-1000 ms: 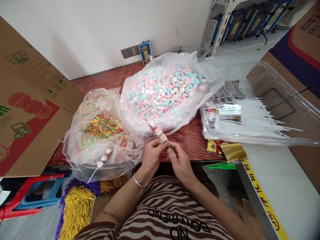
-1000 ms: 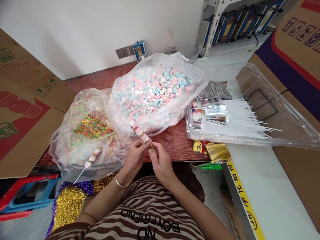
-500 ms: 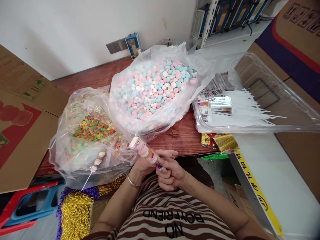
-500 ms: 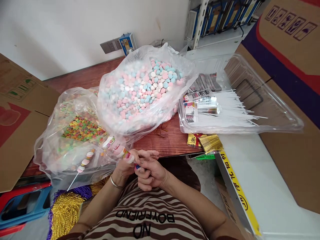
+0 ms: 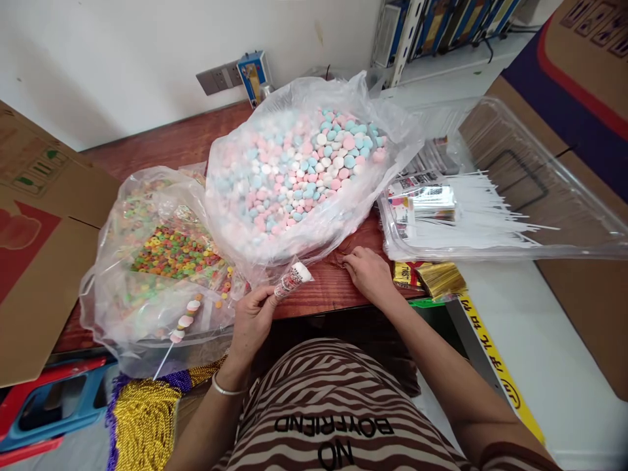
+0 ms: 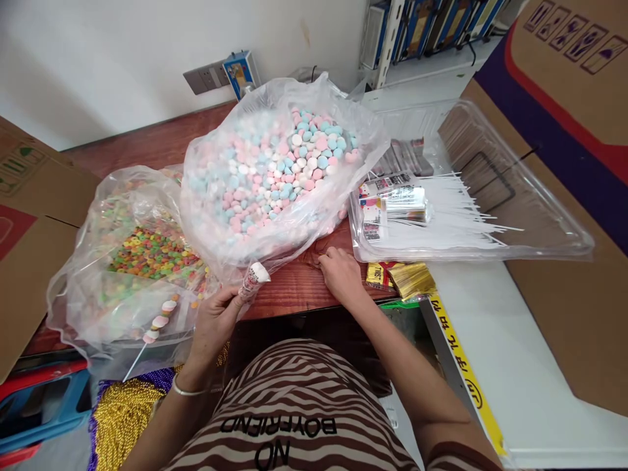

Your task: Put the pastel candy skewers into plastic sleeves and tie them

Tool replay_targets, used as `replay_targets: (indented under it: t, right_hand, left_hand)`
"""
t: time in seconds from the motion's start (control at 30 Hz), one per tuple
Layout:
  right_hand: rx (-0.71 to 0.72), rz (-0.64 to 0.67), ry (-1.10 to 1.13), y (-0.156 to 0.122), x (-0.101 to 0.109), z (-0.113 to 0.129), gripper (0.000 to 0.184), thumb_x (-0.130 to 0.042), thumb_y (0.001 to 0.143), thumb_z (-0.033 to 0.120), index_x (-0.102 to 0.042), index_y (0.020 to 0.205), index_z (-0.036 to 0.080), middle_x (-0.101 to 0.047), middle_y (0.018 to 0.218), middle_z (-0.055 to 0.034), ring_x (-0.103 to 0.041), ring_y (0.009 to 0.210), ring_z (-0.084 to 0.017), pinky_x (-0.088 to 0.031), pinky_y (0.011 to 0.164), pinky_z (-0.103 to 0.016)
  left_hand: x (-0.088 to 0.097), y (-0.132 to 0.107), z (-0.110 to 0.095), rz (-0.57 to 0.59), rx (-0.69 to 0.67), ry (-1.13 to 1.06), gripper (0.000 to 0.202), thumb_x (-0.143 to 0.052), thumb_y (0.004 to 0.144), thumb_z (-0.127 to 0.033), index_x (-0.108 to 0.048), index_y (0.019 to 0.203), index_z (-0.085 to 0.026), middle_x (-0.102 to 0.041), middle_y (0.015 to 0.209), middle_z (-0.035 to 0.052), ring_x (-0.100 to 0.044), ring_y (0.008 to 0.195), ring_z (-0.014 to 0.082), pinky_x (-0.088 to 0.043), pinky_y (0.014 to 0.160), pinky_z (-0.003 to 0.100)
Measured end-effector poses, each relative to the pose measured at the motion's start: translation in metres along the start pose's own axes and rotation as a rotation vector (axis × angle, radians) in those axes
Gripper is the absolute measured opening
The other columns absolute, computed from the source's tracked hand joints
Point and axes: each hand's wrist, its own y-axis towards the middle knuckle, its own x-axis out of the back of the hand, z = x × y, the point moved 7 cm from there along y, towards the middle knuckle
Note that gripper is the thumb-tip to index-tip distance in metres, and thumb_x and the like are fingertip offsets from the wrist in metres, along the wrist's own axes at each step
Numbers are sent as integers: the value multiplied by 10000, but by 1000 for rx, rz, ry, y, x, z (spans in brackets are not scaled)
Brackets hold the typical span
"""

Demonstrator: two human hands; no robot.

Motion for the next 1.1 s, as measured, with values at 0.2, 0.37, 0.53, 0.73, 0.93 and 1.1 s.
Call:
replay_targets:
  t: [0.2, 0.37, 0.53, 0.73, 0.93, 1.1]
  right_hand:
    - [-9, 13, -39, 7, 0, 6, 235, -463, 1001, 111, -678, 913, 142, -669, 966, -129, -551, 865, -234, -347, 749, -341]
    - [-127, -61, 54, -11, 6, 0, 183, -447, 1006, 142, -610, 923, 155, -660, 926, -123, -585, 801, -227, -381, 708, -328]
    - [-193, -349, 530, -36, 43, 20, 163, -470, 1018, 309, -580, 950, 210, -693, 903, -72, -640, 801, -222, -441, 695, -317]
    - [-138, -171, 1065, -37, 45, 81, 183, -527, 1002, 339, -593, 881, 218, -637, 725, 4, -577, 621, -151, -441, 596, -274]
    - [-243, -189, 1069, -37, 28, 87, 201, -552, 970, 359, -600, 851, 204, -659, 721, -7, -576, 592, -144, -435, 561, -269]
    - [-234, -275, 973, -38, 29, 84, 157, -547, 967, 335, -597, 890, 207, -697, 763, -24, -614, 605, -157, -472, 583, -281]
  left_hand:
    - [2, 1, -10, -59, -107, 46, 155, -671, 897, -272, -815, 945, -244, -759, 878, 42, -652, 824, 210, -487, 795, 298]
    - [5, 1, -10, -105, -216, 193, 231, -613, 911, -172, -802, 1017, -252, -743, 942, 66, -655, 879, 225, -502, 846, 318]
    - [-18, -3, -20, -140, -457, 510, 327, -504, 945, -66, -754, 1088, -220, -711, 903, 62, -660, 876, 206, -532, 816, 319]
    - [-51, -8, -44, -207, -662, 620, 237, -490, 987, -89, -637, 1163, -150, -703, 895, 74, -665, 819, 190, -533, 753, 304]
    - [-54, -12, -53, -197, -667, 562, 256, -506, 993, -105, -659, 1191, -158, -673, 817, 53, -629, 761, 177, -491, 689, 278]
    - [-49, 6, -28, -115, -237, -13, 131, -631, 919, -153, -753, 954, -188, -718, 825, 37, -643, 768, 143, -507, 732, 265]
